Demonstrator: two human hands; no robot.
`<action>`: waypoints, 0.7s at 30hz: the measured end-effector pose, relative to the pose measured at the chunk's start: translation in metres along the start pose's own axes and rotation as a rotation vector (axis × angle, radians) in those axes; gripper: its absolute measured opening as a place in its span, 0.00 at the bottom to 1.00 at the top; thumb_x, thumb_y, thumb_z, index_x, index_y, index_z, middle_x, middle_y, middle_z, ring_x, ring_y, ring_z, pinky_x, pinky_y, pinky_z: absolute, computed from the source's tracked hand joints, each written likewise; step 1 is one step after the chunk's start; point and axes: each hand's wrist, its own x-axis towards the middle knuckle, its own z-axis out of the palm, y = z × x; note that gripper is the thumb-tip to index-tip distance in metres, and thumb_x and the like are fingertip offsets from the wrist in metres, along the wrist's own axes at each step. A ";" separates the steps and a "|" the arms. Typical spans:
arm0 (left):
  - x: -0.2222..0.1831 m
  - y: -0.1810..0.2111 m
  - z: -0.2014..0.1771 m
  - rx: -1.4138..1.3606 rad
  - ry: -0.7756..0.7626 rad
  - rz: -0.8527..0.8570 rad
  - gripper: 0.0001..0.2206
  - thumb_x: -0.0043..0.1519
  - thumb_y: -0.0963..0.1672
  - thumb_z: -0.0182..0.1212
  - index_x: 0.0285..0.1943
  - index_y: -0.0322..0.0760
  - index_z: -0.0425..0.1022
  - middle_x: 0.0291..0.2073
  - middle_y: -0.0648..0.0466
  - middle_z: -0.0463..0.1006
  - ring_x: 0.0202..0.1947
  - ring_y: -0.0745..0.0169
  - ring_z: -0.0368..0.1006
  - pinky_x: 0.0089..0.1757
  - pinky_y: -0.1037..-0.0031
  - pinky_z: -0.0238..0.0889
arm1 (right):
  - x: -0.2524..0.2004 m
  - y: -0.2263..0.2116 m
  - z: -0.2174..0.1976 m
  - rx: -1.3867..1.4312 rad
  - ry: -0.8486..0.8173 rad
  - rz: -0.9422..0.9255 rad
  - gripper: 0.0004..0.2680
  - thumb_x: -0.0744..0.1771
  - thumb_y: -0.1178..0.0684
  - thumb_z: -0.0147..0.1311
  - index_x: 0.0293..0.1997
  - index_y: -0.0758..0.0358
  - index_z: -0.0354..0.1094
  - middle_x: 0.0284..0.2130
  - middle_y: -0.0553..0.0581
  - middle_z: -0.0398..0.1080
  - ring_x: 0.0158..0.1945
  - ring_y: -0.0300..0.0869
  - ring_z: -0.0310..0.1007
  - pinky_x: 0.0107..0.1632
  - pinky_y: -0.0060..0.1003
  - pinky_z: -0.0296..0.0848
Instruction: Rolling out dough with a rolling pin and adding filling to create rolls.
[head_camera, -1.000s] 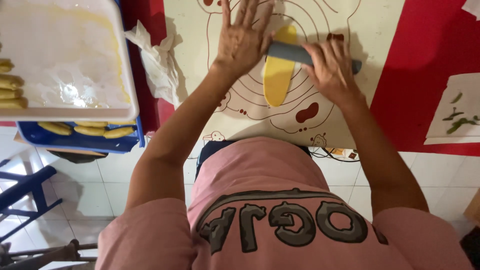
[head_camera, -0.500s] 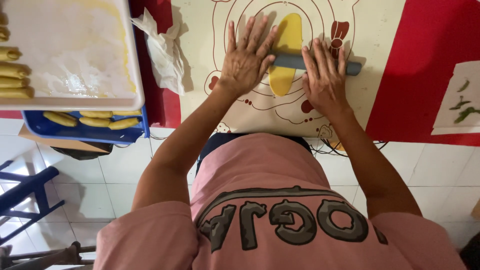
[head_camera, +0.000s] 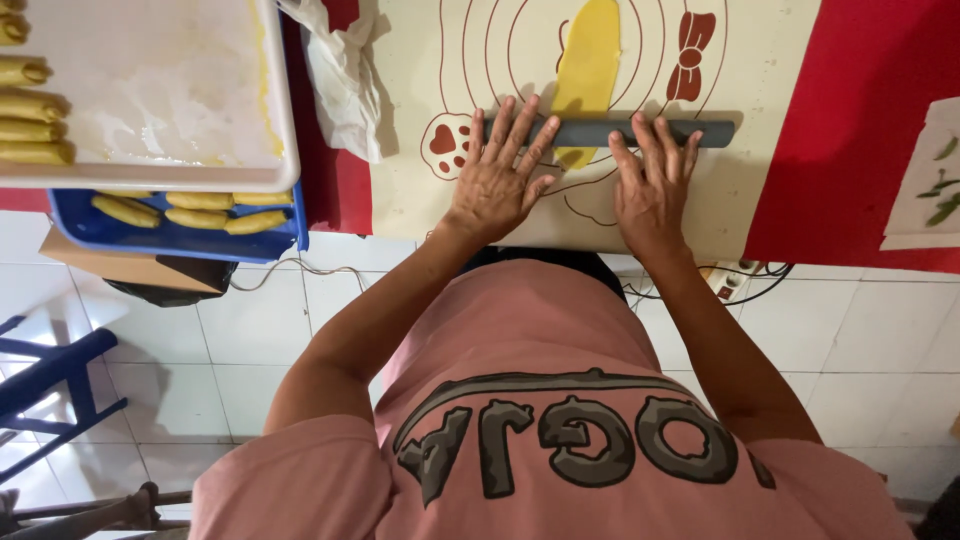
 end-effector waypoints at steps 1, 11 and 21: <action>-0.003 0.000 0.004 -0.019 0.039 0.016 0.32 0.74 0.56 0.45 0.84 0.49 0.40 0.81 0.47 0.36 0.80 0.43 0.30 0.72 0.40 0.24 | -0.004 -0.001 0.001 -0.004 0.012 0.010 0.16 0.70 0.65 0.53 0.68 0.60 0.67 0.71 0.62 0.60 0.76 0.58 0.53 0.76 0.70 0.36; -0.030 -0.002 0.030 0.037 0.123 0.127 0.34 0.71 0.56 0.51 0.83 0.46 0.46 0.81 0.49 0.41 0.80 0.43 0.34 0.71 0.37 0.29 | -0.022 -0.017 0.005 -0.015 -0.079 0.178 0.22 0.71 0.57 0.55 0.78 0.62 0.59 0.64 0.68 0.57 0.66 0.64 0.52 0.75 0.69 0.37; -0.045 0.000 0.040 0.066 0.301 0.197 0.33 0.70 0.54 0.55 0.81 0.39 0.50 0.72 0.46 0.60 0.69 0.40 0.58 0.64 0.35 0.49 | -0.047 -0.023 0.001 -0.176 0.086 -0.007 0.20 0.71 0.58 0.54 0.75 0.60 0.61 0.71 0.69 0.60 0.75 0.60 0.56 0.76 0.66 0.33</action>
